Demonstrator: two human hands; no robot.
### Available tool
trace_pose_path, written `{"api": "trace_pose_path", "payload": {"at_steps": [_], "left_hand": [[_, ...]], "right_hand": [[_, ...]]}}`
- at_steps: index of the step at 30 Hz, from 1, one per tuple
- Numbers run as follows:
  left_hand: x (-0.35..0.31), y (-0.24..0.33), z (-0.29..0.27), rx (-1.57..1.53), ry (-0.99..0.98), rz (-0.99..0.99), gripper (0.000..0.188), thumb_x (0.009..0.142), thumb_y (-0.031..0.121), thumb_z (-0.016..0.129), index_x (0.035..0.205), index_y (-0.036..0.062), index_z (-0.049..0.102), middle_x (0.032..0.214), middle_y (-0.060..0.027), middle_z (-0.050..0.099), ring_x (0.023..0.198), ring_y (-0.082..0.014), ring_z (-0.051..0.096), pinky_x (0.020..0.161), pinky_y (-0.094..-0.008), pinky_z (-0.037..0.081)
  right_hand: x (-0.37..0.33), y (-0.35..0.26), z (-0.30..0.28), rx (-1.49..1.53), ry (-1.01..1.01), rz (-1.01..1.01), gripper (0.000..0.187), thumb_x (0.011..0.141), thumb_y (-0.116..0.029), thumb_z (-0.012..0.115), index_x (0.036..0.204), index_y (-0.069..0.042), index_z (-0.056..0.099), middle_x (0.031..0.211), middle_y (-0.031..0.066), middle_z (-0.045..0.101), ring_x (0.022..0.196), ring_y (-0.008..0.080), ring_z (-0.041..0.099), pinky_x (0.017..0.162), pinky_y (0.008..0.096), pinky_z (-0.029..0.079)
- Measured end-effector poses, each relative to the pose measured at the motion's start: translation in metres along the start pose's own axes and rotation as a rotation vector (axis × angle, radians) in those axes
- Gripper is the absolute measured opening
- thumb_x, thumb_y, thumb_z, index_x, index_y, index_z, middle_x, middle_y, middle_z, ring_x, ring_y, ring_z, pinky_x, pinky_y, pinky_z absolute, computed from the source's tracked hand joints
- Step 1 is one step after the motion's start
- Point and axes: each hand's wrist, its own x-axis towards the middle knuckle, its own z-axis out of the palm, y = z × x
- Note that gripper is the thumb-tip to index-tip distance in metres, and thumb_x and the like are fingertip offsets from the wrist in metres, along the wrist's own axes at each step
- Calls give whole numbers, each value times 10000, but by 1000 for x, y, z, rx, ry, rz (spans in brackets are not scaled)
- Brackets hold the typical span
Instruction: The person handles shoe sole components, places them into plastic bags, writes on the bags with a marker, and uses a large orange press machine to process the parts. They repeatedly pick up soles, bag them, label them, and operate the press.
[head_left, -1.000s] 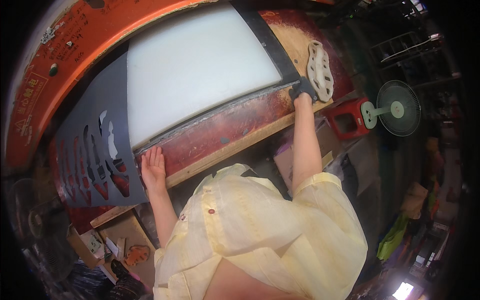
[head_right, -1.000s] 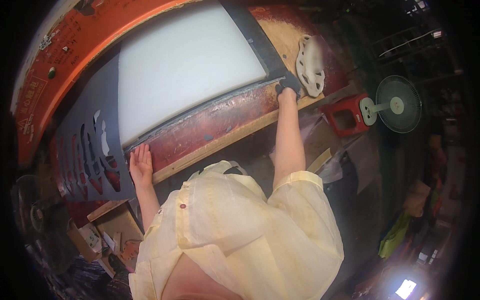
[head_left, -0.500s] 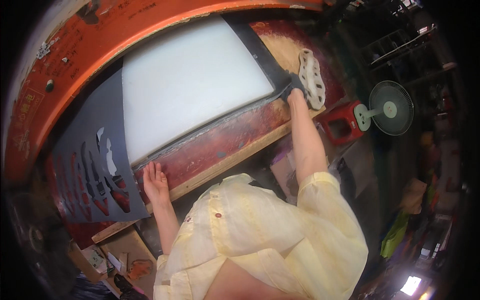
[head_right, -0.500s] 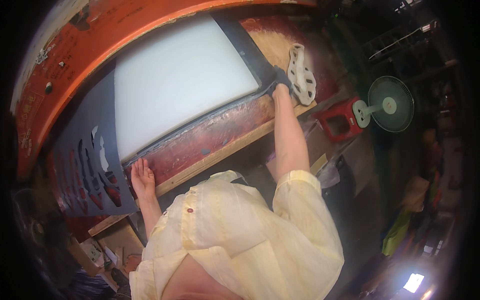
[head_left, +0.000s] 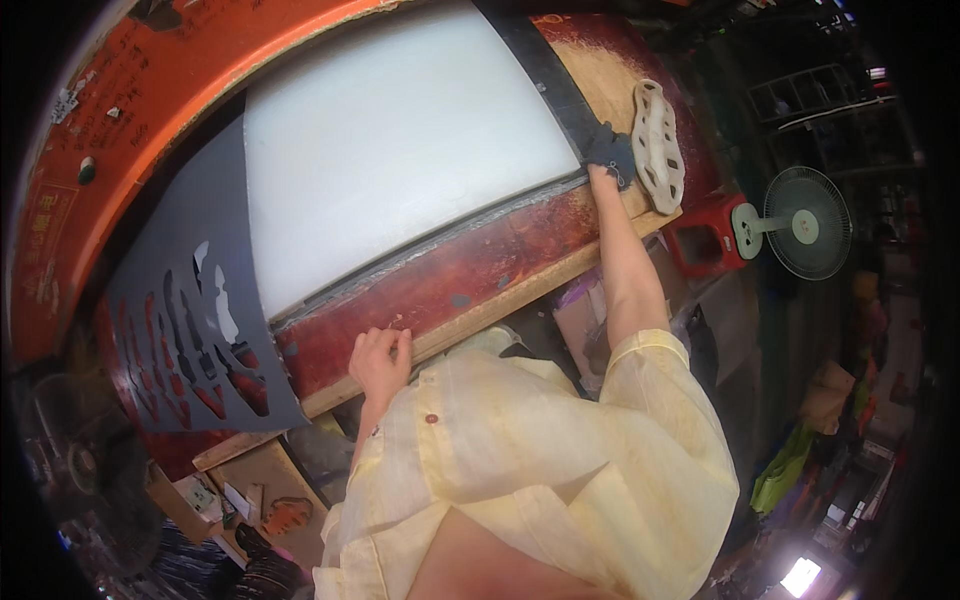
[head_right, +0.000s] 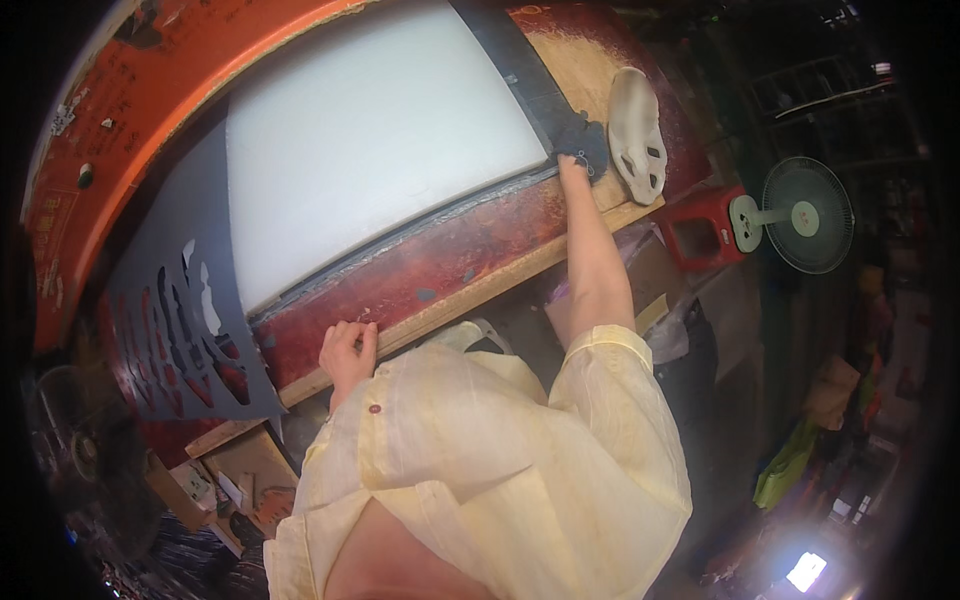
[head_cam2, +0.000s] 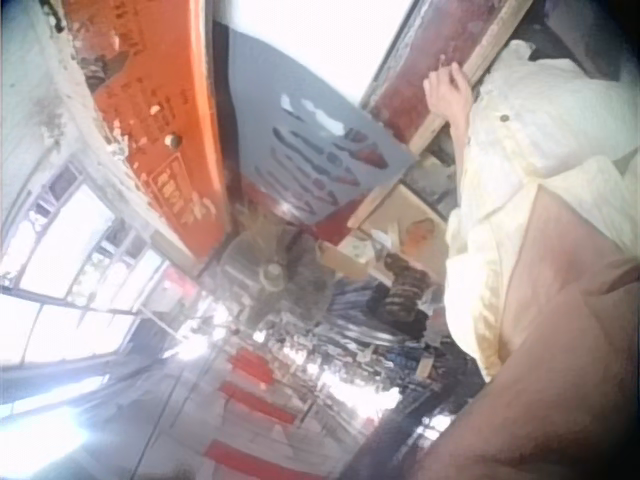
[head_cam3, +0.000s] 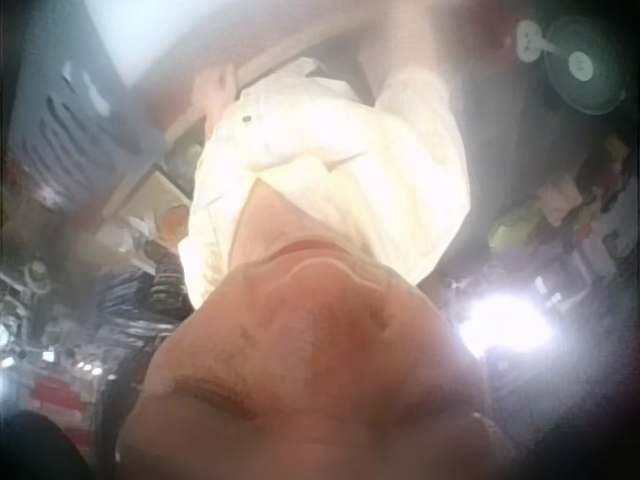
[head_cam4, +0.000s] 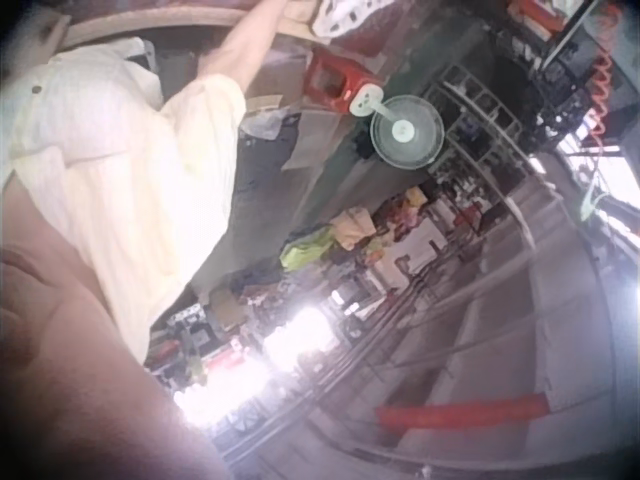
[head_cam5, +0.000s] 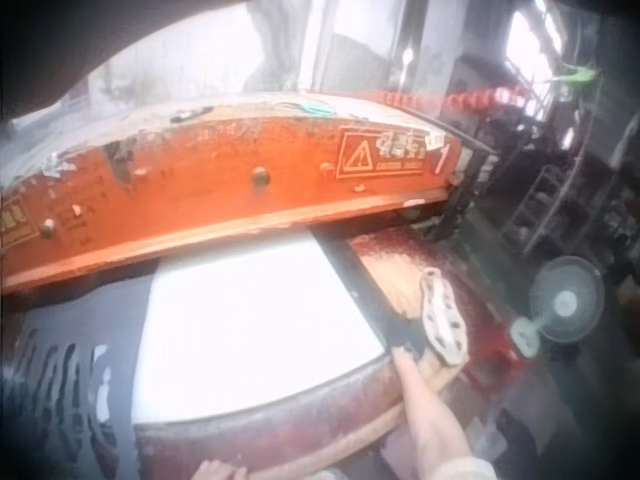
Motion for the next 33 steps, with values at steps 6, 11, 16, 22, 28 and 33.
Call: {"api": "trace_pose_path", "payload": {"at_steps": [6,11,16,22,28,33], "left_hand": [[-3,3,-1,-19,77,35,134,776,181,707,687,99,650,665,-45,552,645,-254,529,558,-375,420],[-6,-7,-3,-61,199,144,109,757,143,717,687,89,653,661,-50,558,625,-251,523,542,-369,416],[-9,-15,0,-71,190,156,89,741,126,725,700,92,654,654,-45,552,622,-244,527,539,-361,419],[-15,-16,10,20,311,236,83,737,133,724,700,109,655,662,-36,551,632,-238,535,560,-361,433],[-13,-17,14,33,351,278,77,747,126,713,703,104,654,666,-36,549,635,-236,532,563,-357,433],[-14,-19,11,-69,414,331,92,742,51,703,686,68,631,641,-57,541,575,-229,503,521,-345,401]], "right_hand": [[0,11,12,-56,1,-62,426,877,-381,456,989,-15,645,977,250,647,914,409,620,790,479,475],[7,7,7,-74,-21,-86,418,874,-371,447,981,-20,649,991,244,646,922,407,616,796,478,472],[5,8,1,-100,-53,-117,412,871,-360,437,973,-25,653,1005,238,644,930,405,612,803,477,469],[8,21,-8,-145,-121,-155,404,867,-348,426,963,-32,658,1022,230,642,940,403,608,811,476,466],[-14,42,-28,-110,-407,-240,399,863,-336,415,954,-38,664,1038,223,640,949,401,603,819,475,463],[-59,38,-45,421,-170,-29,366,862,-319,441,934,-34,659,977,211,643,920,397,604,808,455,466]]}}
